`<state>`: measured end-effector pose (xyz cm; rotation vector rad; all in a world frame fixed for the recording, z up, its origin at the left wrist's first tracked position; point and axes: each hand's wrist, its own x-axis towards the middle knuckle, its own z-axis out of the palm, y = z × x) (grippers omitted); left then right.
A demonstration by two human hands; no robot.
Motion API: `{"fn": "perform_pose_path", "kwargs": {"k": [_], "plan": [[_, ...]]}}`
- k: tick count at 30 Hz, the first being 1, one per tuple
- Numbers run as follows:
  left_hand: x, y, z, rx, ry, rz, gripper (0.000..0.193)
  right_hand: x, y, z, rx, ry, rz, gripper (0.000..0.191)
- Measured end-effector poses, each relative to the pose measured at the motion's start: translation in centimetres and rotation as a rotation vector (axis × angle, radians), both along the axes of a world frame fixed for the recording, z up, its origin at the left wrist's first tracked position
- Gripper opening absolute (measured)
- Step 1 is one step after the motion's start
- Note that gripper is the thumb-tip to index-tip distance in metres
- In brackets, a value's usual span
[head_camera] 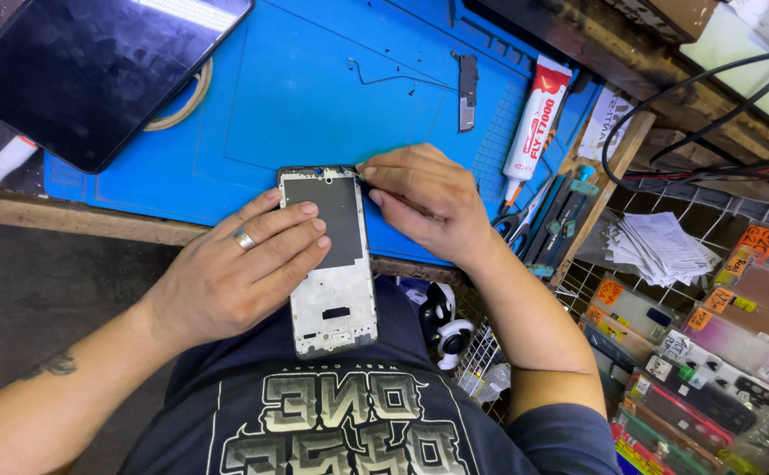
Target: The person uses a small metal tool to scrape and clean the edges of a white smartphone frame placed on a blue mat. The hands hold the phone steady while the tool removes residue from the frame's perimeter.
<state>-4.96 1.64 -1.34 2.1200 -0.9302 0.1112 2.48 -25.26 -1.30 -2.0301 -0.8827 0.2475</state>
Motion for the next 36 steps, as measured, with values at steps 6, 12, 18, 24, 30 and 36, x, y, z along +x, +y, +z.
{"fn": "perform_pose_path", "kwargs": {"k": [6,12,18,24,30,36], "plan": [[0.1,0.0,-0.1,-0.012,0.006,-0.005,0.036,-0.3,-0.4,0.5,-0.002,0.11,-0.088,0.014],[0.1,0.0,-0.3,-0.008,-0.018,-0.005,0.036,-0.6,-0.1,0.3,-0.014,0.055,-0.106,0.013],[-0.1,0.0,-0.4,-0.008,-0.006,-0.005,0.036,-0.8,0.0,0.2,-0.001,0.04,-0.127,0.015],[-0.2,0.0,-0.4,-0.017,0.0,-0.003,0.037,-0.8,0.3,0.1,-0.006,-0.001,-0.111,0.016],[-0.2,0.0,-0.4,-0.019,-0.002,0.0,0.037,-0.6,0.6,-0.1,0.001,0.011,-0.088,0.017],[-0.2,-0.2,-0.4,-0.014,-0.005,0.008,0.035,-0.5,0.5,-0.2,-0.005,0.01,-0.055,0.017]]}}
